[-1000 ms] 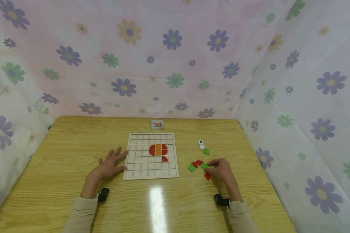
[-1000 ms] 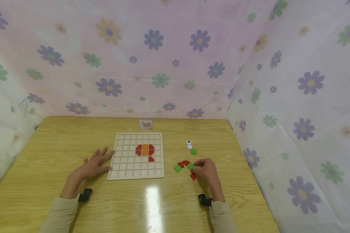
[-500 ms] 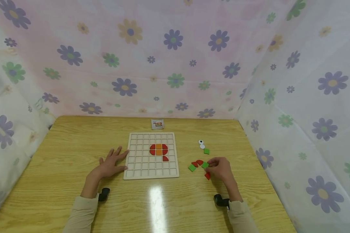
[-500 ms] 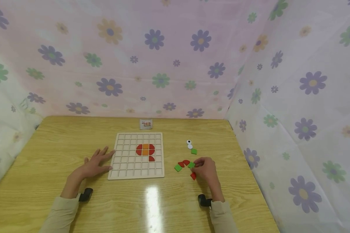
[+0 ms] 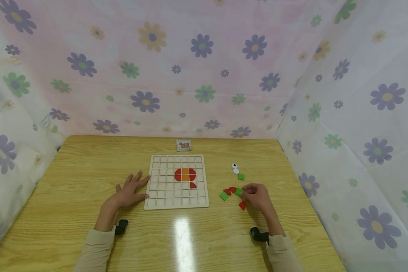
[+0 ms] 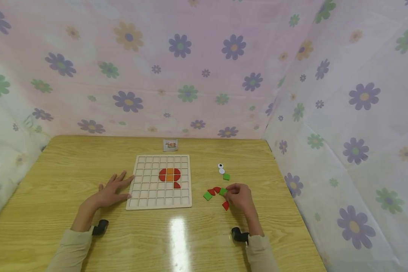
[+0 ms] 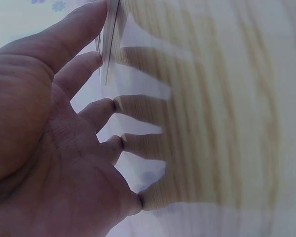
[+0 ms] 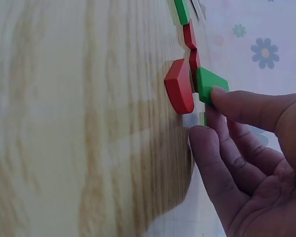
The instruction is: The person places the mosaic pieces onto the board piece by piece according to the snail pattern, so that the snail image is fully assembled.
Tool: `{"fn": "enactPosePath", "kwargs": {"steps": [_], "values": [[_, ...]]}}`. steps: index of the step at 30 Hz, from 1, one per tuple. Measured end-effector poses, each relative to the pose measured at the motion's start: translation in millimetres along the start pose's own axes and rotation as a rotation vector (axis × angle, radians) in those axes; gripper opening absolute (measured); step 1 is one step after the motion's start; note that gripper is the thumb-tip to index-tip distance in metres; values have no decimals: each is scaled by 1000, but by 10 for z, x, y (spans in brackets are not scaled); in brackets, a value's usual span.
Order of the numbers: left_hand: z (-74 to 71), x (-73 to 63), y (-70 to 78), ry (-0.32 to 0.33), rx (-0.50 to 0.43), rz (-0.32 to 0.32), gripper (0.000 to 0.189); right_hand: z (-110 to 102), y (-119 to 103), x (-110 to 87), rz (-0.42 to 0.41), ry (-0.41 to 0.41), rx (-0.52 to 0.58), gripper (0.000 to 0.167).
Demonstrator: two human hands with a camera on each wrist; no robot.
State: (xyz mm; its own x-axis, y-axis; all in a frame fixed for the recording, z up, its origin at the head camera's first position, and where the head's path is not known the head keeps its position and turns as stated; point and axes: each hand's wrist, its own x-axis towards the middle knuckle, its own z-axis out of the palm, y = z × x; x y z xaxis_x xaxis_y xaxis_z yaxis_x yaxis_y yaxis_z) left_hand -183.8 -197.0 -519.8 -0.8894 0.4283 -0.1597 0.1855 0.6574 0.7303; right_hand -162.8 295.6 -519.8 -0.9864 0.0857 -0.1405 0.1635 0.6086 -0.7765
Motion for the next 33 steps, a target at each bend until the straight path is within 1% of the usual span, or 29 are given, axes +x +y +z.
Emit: {"fn": "enactPosePath", "kwargs": {"steps": [5,14,18,23,26,33], "values": [[6,7,-14,6,-2,5,73,3,-22,-6,-6,1,49,17],[-8,3,-6,-2,6,-2,73,97,-122,-8,-91,-22,184,21],[-16,-1,17,-3,14,-2,73,193,-153,-9,-121,-47,246,22],[-13,6,33,0,32,-3,73,336,-181,-14,-177,-92,358,22],[-10,7,35,0,32,-3,73,436,-210,-14,-194,-120,416,23],[-4,-4,35,2,16,-4,73,684,-382,-27,-219,-153,427,21]]}}
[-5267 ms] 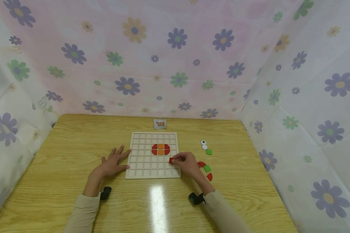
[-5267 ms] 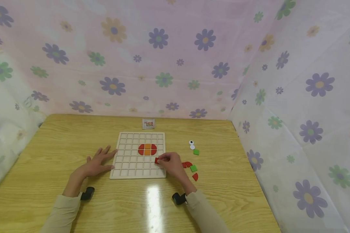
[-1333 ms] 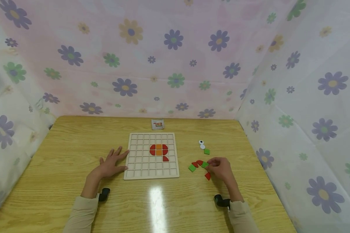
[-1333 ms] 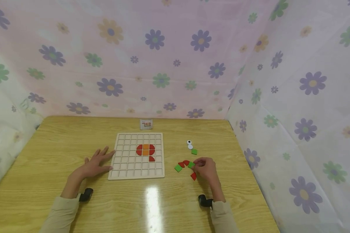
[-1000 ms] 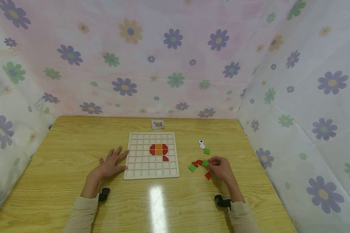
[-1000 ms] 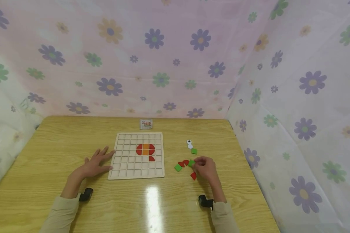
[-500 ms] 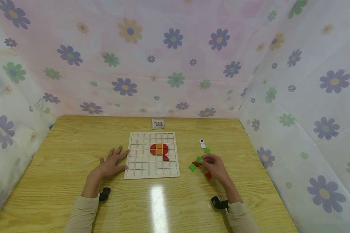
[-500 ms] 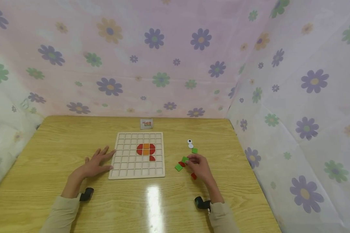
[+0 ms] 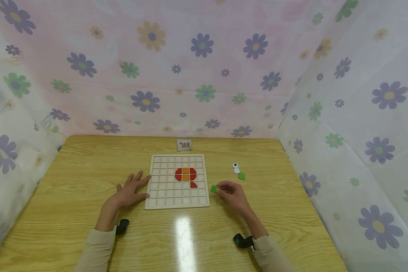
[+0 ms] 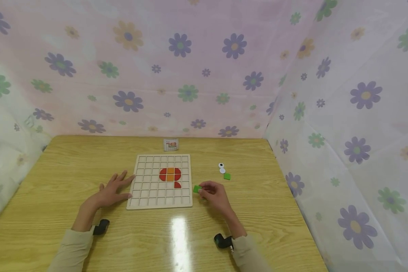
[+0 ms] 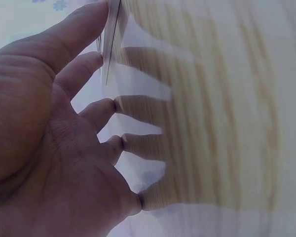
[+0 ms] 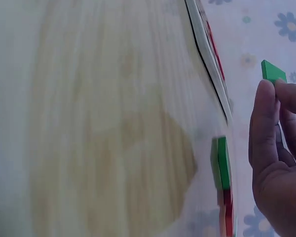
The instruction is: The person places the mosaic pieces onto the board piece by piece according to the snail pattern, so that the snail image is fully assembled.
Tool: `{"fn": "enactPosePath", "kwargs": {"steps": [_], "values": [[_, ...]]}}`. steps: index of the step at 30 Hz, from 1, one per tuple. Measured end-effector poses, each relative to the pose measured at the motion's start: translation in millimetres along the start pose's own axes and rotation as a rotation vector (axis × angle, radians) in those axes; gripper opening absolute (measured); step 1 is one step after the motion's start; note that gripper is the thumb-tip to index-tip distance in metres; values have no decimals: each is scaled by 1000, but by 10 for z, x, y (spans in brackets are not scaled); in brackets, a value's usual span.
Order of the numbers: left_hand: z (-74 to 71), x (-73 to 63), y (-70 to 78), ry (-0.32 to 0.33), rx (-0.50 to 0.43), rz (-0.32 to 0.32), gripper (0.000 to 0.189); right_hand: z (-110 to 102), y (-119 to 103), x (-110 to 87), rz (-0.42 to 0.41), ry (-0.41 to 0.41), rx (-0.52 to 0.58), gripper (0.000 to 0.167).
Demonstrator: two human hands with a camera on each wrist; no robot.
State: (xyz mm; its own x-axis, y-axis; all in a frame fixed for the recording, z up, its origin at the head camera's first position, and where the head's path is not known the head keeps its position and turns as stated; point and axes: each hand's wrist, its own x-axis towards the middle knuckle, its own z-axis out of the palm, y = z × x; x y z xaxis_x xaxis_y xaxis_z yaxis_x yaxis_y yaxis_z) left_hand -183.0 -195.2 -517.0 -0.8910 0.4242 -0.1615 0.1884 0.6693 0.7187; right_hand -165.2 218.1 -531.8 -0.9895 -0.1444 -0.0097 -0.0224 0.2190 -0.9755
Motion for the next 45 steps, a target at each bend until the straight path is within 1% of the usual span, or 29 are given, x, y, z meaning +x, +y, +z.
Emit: {"fn": "enactPosePath", "kwargs": {"steps": [3,5,8,15,20,24,29,35,40,45], "values": [[5,0,-4,3,2,0,73,115,-14,34,-28,-13,-22,19],[7,1,-3,5,1,0,73,177,-33,56,-39,-21,-55,18],[10,5,-3,8,3,0,73,258,-75,91,-37,-36,-106,16],[10,3,5,7,3,-2,73,425,-191,184,-40,-79,-175,12],[9,-3,20,4,0,-4,73,539,-245,279,-68,-104,-206,10],[6,-8,27,6,3,-6,73,613,-242,365,-93,-125,-223,10],[5,-8,21,6,8,-5,73,686,-250,464,-83,-112,-281,6],[-5,-14,29,5,1,-5,73,766,-313,511,-58,-79,-306,6],[-11,-15,26,1,-3,-10,73,818,-300,563,-64,-94,-333,8],[-13,-14,-1,4,10,-7,73,846,-276,593,-52,-97,-360,8]]}}
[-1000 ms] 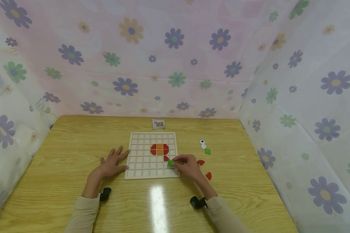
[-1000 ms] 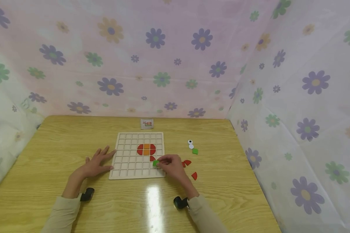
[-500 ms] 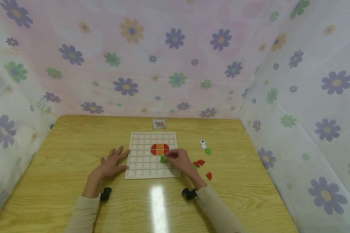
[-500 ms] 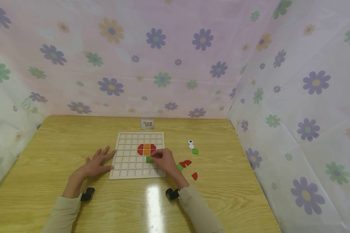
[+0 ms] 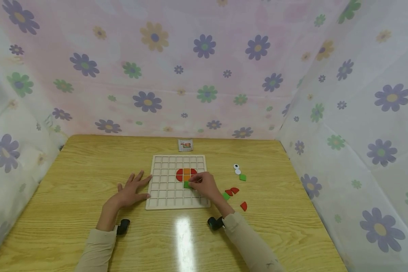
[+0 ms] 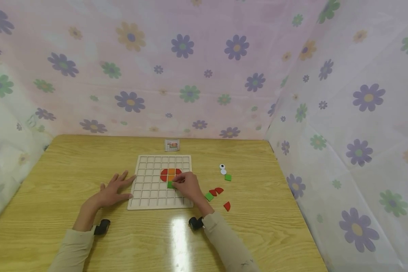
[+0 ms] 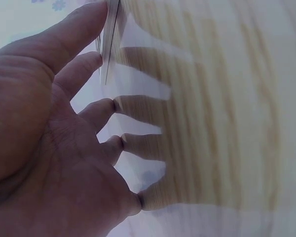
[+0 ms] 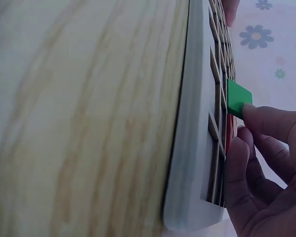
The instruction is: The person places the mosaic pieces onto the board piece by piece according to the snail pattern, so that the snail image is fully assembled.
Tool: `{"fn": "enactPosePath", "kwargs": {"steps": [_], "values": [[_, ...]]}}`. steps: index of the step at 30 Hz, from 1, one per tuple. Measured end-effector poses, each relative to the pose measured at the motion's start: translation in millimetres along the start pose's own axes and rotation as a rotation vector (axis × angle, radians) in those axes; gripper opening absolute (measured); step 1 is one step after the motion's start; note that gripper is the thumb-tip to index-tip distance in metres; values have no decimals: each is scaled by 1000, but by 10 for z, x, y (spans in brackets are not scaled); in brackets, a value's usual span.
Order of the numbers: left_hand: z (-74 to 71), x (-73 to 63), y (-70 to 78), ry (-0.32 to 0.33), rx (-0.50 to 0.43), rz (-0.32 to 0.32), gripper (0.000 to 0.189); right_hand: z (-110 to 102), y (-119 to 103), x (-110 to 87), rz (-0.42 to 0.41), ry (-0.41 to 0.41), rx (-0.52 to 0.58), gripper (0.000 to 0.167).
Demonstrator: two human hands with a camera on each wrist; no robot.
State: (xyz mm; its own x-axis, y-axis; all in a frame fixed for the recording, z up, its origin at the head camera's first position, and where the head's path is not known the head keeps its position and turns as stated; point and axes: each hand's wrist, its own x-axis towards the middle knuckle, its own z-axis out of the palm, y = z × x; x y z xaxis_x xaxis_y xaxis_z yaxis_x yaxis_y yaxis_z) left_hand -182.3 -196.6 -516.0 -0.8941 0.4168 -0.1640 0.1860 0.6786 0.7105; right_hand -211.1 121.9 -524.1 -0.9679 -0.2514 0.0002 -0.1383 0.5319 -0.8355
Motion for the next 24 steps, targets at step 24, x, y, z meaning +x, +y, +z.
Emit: {"fn": "enactPosePath", "kwargs": {"steps": [24], "values": [[32,18,-9,9,-11,3,73,50,24,18,-19,46,-56,6]]}}
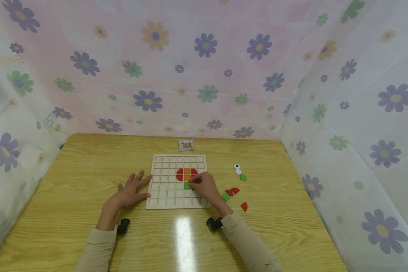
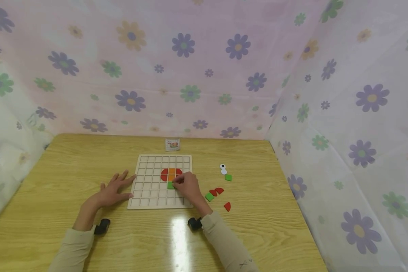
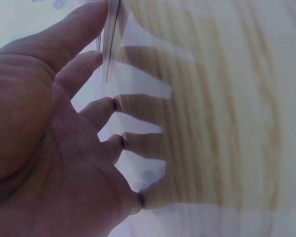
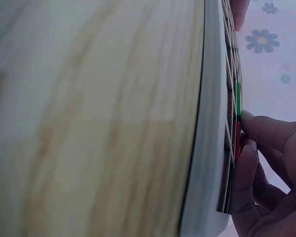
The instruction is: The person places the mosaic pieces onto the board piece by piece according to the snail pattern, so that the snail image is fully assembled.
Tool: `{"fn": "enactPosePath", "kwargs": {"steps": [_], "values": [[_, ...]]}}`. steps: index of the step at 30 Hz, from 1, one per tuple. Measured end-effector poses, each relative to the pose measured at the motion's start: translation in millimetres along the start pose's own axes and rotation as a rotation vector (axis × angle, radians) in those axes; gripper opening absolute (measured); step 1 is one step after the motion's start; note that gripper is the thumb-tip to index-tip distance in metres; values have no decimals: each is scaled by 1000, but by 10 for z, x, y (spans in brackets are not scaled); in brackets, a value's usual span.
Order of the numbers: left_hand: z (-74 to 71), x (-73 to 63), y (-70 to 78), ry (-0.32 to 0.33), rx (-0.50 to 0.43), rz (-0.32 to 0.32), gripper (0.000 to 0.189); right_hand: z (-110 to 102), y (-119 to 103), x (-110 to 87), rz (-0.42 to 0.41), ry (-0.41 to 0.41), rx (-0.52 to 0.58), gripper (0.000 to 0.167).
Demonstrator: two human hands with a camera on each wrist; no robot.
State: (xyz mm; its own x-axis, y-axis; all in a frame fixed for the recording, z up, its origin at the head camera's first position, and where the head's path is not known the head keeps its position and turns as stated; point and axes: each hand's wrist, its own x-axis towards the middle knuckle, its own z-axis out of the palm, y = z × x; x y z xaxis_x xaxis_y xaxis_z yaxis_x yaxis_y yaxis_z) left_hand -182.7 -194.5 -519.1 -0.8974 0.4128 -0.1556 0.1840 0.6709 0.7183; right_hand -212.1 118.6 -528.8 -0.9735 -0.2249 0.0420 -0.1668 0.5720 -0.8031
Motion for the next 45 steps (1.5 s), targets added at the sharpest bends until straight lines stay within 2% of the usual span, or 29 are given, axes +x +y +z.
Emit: {"fn": "enactPosePath", "kwargs": {"steps": [14,18,24,29,37,45], "values": [[-13,-3,10,-8,-2,3,73,-12,-29,7,-15,-40,-1,5],[-12,-1,0,-14,0,-2,73,-31,-38,-17,-11,-26,17,8],[-2,0,-13,-10,-3,-2,73,-95,-40,-133,-26,2,77,11],[-2,9,-30,-10,1,0,73,-201,-3,-313,-31,28,68,8],[-17,4,-14,-11,15,4,73,-560,156,-614,62,1,-33,7],[-7,3,5,-13,1,5,73,-901,318,-801,192,85,-160,8]]}}
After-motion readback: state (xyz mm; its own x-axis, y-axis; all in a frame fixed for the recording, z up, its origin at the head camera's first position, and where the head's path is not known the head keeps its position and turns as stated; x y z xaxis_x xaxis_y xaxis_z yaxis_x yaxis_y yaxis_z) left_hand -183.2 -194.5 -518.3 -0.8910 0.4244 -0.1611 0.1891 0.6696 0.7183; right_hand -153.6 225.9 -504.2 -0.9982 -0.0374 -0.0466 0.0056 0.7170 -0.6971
